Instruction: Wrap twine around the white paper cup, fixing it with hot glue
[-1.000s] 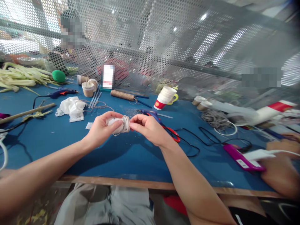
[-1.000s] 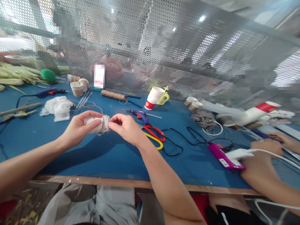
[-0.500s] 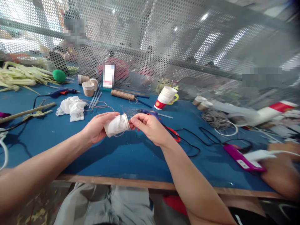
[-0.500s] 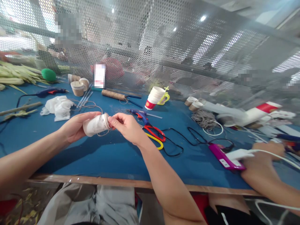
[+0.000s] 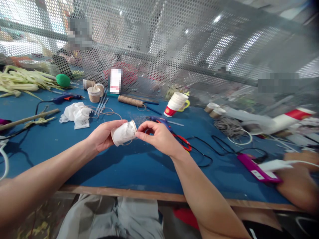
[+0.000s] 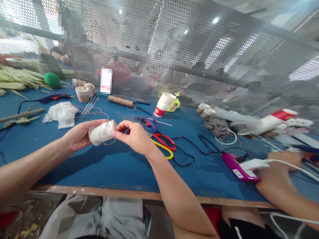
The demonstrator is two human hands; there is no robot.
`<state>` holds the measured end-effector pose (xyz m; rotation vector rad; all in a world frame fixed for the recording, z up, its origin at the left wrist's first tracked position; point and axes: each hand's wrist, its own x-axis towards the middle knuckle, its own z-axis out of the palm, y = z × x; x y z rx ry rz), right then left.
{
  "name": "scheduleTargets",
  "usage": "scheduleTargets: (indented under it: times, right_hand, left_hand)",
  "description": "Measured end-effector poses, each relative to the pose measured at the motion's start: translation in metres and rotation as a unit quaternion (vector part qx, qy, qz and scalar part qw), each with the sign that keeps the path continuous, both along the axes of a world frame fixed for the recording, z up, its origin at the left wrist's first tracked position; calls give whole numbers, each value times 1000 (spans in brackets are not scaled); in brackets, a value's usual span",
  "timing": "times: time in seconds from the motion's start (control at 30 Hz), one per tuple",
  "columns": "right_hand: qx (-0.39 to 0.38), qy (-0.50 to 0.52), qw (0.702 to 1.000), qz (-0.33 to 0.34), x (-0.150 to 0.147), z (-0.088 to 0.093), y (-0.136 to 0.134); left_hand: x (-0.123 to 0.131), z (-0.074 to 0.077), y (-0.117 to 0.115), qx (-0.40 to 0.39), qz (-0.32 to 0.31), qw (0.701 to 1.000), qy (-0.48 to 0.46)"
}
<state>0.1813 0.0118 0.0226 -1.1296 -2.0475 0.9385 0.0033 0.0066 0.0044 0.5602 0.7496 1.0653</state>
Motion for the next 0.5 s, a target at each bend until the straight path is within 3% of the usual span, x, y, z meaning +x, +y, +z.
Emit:
scheduleTargets:
  times: [0.2,0.37,0.5]
  right_hand:
    - [15,34,999,5,3,-2,4]
    - [76,112,991,-12,4,-2,6]
    - [119,92,988,17,2,0,2]
  left_hand:
    - [-2,-3,2,-3,0,999,-32]
    - [-2,1,1,11,20,998,-58]
    - [-2,3,-1,20,23,998,-46]
